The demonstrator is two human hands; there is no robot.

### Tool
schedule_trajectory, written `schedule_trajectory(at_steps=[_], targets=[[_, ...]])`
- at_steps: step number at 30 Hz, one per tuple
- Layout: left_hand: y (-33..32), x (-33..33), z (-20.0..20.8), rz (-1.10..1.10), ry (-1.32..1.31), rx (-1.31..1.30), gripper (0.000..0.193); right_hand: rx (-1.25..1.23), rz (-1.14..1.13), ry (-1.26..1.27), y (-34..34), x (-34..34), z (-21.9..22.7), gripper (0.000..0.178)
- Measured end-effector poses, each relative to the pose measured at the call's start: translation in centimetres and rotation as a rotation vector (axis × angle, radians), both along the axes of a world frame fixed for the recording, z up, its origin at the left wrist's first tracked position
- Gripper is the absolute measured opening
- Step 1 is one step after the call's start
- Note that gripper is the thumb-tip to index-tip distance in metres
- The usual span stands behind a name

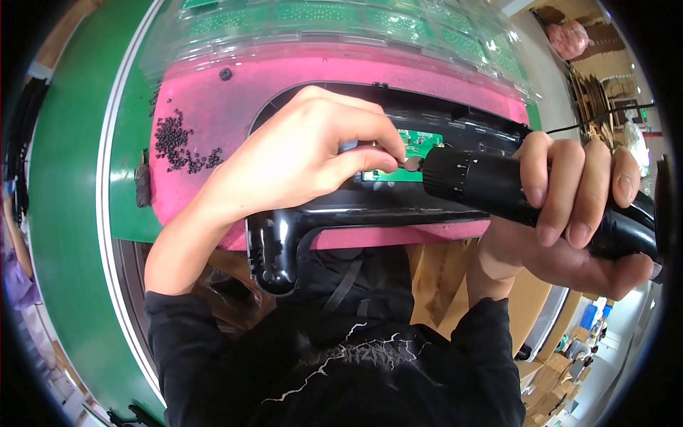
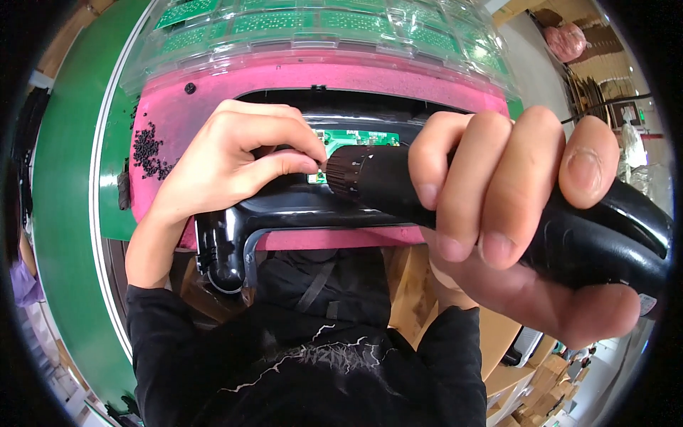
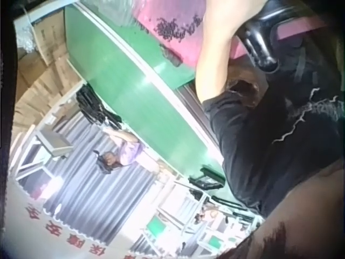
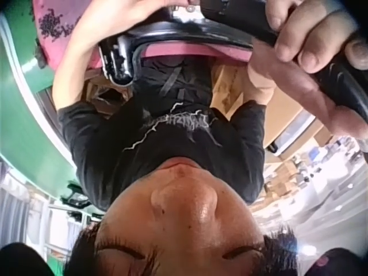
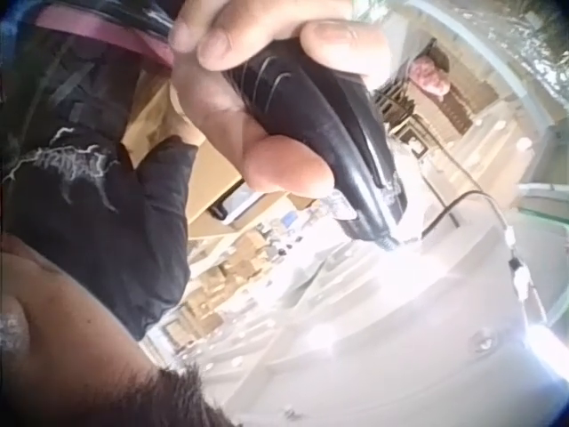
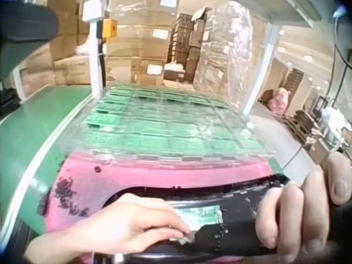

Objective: Install circuit boards into plastic housings using an electric screwdriver on an assembly line.

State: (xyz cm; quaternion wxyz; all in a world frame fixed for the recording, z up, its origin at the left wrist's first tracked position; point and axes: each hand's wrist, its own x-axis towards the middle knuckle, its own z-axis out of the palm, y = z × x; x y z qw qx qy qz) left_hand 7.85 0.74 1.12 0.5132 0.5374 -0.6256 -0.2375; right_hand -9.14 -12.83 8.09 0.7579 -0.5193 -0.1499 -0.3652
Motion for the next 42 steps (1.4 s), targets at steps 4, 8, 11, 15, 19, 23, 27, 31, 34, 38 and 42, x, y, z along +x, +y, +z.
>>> schedule_trajectory(at_steps=[4, 8, 11, 15, 19, 23, 27, 31, 34, 38, 42], targets=[[-0.3, -0.1, 0.0, -0.022, -0.021, 0.013, 0.01, -0.002, -0.012, -0.009, -0.3, -0.6, -0.3, 0.052], [-0.4, -0.3, 0.3, -0.034, 0.007, 0.07, 0.012, 0.005, -0.036, -0.028, -0.4, -1.2, -0.5, 0.052], [-0.2, -0.6, 0.6, -0.088, 0.047, 0.149, 0.016, -0.008, -0.027, -0.013, -0.7, -1.7, -0.5, 0.05], [-0.5, -1.0, 0.2, -0.15, 0.025, 0.117, 0.026, 0.041, -0.01, -0.011, -1.2, -2.6, -0.5, 0.05], [-0.7, -1.0, -0.5, -0.108, -0.263, 0.12, 0.051, -0.05, -0.102, 0.109, -2.3, -3.3, -0.2, 0.051], [0.0, -1.1, -0.6, -0.188, -0.567, 0.3, 0.062, -0.096, -0.252, 0.284, -3.3, -3.6, -1.6, 0.056], [0.5, -1.2, -0.7, -0.178, -0.573, 0.361, 0.064, -0.063, -0.315, 0.389, -3.6, -3.1, -2.7, 0.055], [0.4, -1.5, -0.7, -0.164, -0.573, 0.355, 0.062, -0.059, -0.339, 0.366, -3.8, -3.2, -3.0, 0.055], [0.5, -1.5, -0.7, -0.168, -0.59, 0.351, 0.06, -0.068, -0.346, 0.382, -3.5, -3.0, -3.3, 0.055], [0.5, -1.5, -0.8, -0.159, -0.591, 0.352, 0.056, -0.071, -0.352, 0.404, -3.1, -3.1, -3.4, 0.056], [0.4, -1.4, -0.9, -0.159, -0.573, 0.337, 0.055, -0.095, -0.308, 0.359, -3.8, -3.0, -3.8, 0.057]])
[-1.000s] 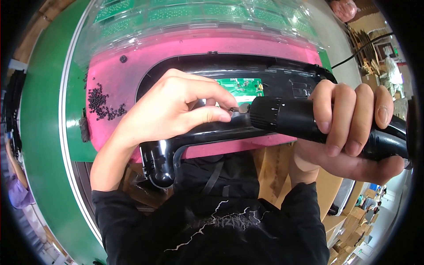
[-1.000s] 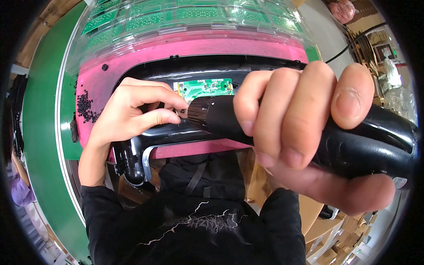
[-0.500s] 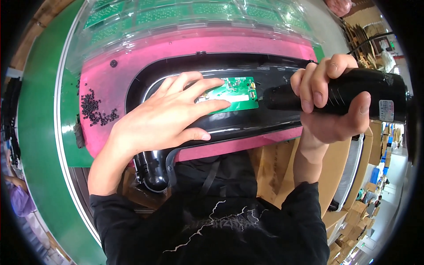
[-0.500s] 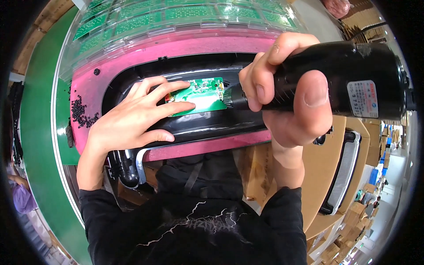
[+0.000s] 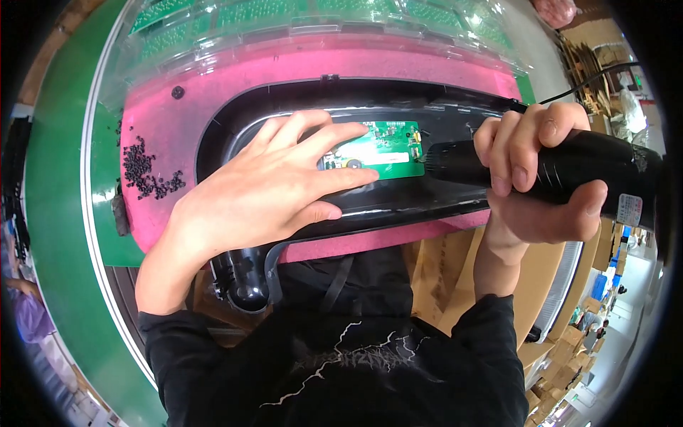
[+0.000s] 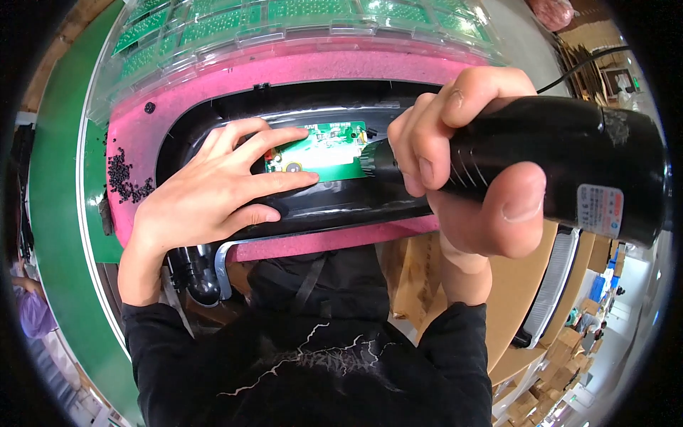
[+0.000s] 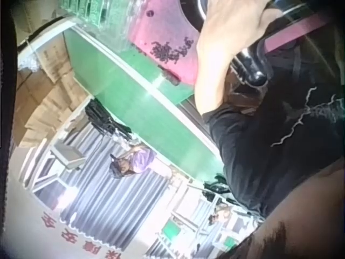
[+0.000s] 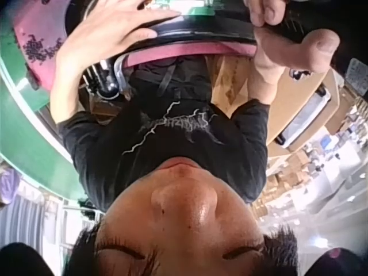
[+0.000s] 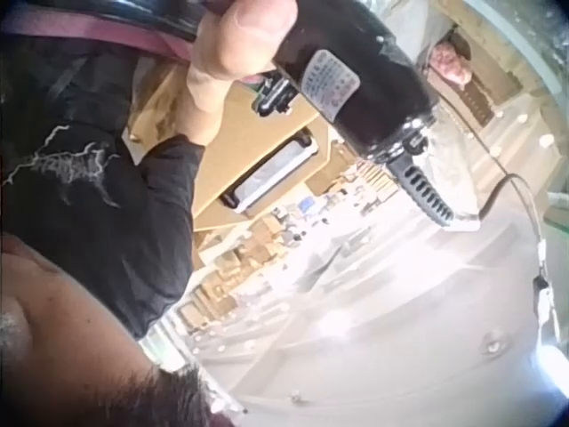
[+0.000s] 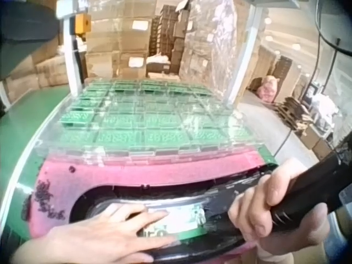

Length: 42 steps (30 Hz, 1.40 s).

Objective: Install circuit boards into plastic housings using an electric screwdriver on an assembly line.

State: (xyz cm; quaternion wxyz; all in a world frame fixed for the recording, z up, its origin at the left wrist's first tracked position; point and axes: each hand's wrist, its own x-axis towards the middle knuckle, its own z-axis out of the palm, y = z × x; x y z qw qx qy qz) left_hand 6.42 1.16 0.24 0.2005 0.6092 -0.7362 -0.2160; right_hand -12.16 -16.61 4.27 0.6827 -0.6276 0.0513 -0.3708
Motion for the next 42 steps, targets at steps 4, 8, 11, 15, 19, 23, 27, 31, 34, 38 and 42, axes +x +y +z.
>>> schedule_trajectory(at_steps=[4, 8, 11, 15, 19, 23, 27, 31, 34, 38, 42], targets=[[0.0, -0.1, 0.1, 0.012, 0.015, -0.027, 0.055, -0.005, 0.076, 0.004, -0.5, 0.5, -0.1, 0.056], [-0.1, -0.3, 0.1, 0.063, 0.057, -0.103, 0.056, 0.007, 0.112, 0.046, -0.5, 1.0, 0.0, 0.057], [-0.2, -0.2, 0.3, 0.086, 0.088, -0.123, 0.058, 0.015, 0.136, 0.057, -0.8, 1.2, -0.1, 0.057], [-0.2, -0.3, 0.7, 0.08, 0.083, -0.077, 0.059, -0.006, 0.349, -0.05, -2.4, 1.5, -0.8, 0.058], [0.1, -0.8, 0.3, 0.057, 0.042, -0.075, 0.061, -0.071, 0.605, -0.105, -3.7, 1.7, -0.7, 0.056], [0.4, -0.7, 0.3, 0.044, 0.015, -0.046, 0.063, 0.008, 0.174, 0.065, -1.0, 1.3, -0.2, 0.057], [0.2, -0.5, 0.4, 0.004, -0.002, -0.055, 0.06, -0.106, 0.503, -0.155, -2.5, 1.6, -1.0, 0.057], [0.1, -0.5, 0.4, 0.002, -0.016, -0.052, 0.057, -0.044, 0.342, -0.04, -2.3, 1.2, -0.8, 0.059], [0.1, -0.5, 0.3, -0.002, -0.03, -0.083, 0.057, -0.029, 0.388, -0.068, -2.3, 1.4, -0.8, 0.06], [-0.3, -0.3, 0.6, 0.07, 0.042, -0.19, 0.052, 0.012, 0.334, -0.007, -1.7, 1.2, -0.3, 0.06], [-0.5, 0.7, 1.6, 0.272, 0.164, -0.537, 0.027, 0.0, 0.345, 0.078, -1.8, 0.6, 0.6, 0.058]])
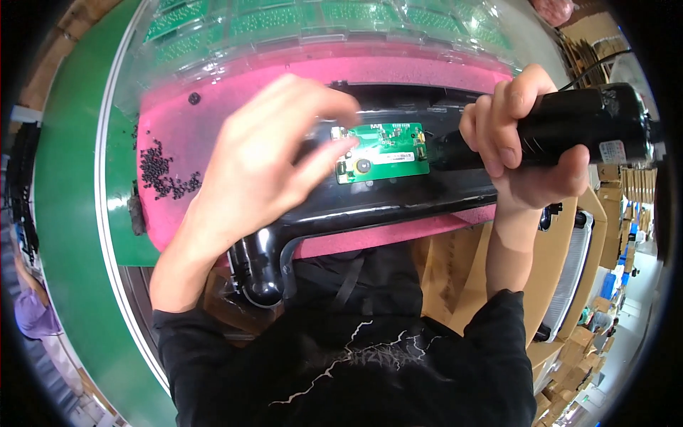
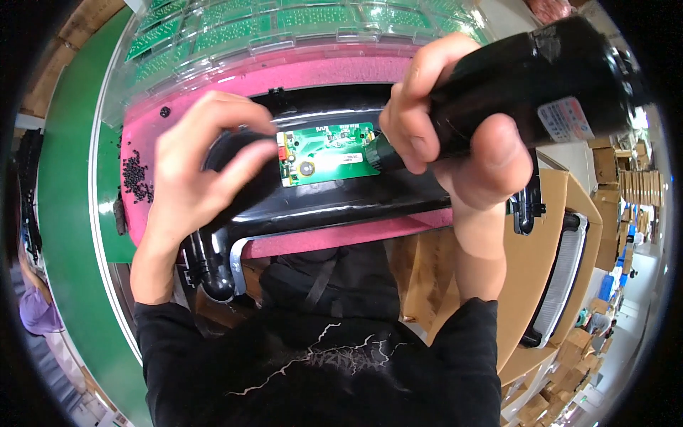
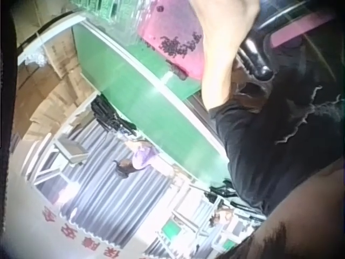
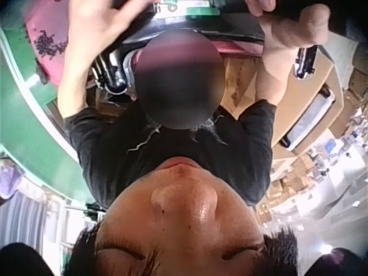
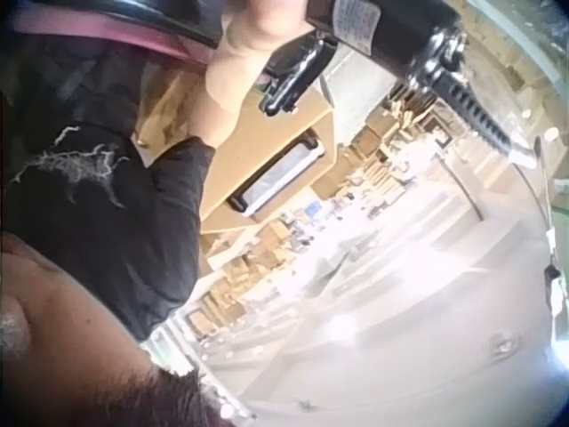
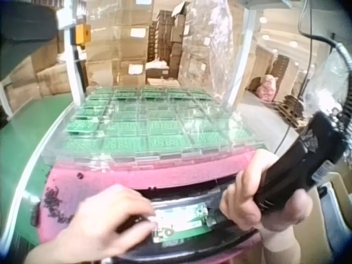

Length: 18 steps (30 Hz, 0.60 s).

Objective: Install circuit boards into plastic housings using an electric screwdriver on an assembly line.

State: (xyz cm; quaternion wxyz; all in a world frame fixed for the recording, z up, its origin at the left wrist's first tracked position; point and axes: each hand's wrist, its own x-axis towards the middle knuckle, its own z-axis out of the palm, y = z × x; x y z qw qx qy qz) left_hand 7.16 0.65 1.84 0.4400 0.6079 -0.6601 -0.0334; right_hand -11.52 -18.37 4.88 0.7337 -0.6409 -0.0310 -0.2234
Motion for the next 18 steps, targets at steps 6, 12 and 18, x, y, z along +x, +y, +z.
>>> schedule_trajectory(at_steps=[6, 12, 18], targets=[[-0.2, 3.0, -0.9, 0.365, 0.098, -0.117, 0.005, 0.61, -0.415, 0.107, -4.3, 1.2, 0.3, 0.033], [-0.8, 2.7, -1.1, 0.275, 0.006, 0.305, 0.047, 0.584, -0.581, 0.143, -6.1, -2.4, 1.4, 0.033], [0.1, 3.1, -1.2, 0.179, -0.211, 0.418, 0.029, -0.128, -0.909, 0.302, -6.4, -12.5, 1.6, 0.043]])
